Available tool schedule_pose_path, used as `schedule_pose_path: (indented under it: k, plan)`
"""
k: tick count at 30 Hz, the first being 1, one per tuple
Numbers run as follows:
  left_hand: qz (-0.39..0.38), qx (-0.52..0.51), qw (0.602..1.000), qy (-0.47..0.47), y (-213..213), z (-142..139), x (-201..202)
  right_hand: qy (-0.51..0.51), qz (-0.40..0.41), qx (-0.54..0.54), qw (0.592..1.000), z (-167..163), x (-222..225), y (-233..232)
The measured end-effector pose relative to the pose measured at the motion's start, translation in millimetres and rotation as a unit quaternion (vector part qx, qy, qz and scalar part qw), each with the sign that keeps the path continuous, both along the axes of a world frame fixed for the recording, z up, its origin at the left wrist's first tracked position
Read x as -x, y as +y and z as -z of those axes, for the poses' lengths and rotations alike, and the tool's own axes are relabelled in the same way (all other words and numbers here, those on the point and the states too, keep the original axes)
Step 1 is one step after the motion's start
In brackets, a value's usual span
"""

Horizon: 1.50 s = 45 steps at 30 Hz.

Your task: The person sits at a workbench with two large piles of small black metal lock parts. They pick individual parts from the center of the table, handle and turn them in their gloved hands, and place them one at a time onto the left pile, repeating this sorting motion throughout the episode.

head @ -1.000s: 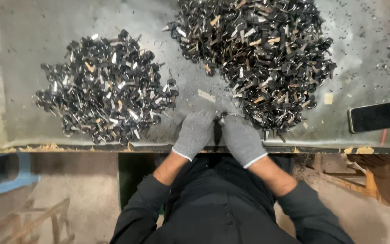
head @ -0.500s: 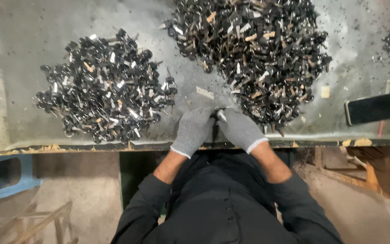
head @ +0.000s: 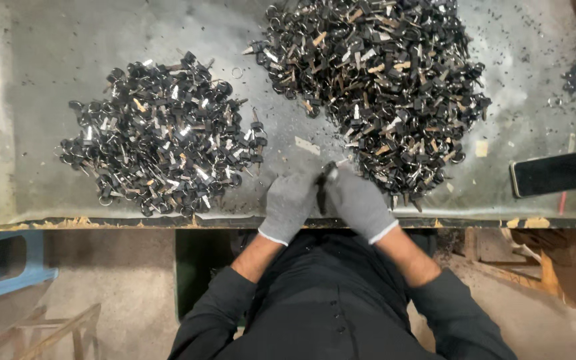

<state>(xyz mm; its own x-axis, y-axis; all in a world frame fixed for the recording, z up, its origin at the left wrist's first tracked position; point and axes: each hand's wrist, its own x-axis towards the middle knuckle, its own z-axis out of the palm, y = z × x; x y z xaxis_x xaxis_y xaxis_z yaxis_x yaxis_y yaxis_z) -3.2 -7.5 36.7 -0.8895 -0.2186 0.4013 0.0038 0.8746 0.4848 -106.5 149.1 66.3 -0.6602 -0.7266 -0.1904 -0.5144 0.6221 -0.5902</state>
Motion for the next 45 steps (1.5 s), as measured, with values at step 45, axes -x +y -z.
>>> schedule_pose_path:
  k: [45]
  plan:
    - [-0.011, -0.088, 0.99, -0.11, -14, -12, 14, 0.035, -0.007, -0.043, 0.998, -23, -10, -21]
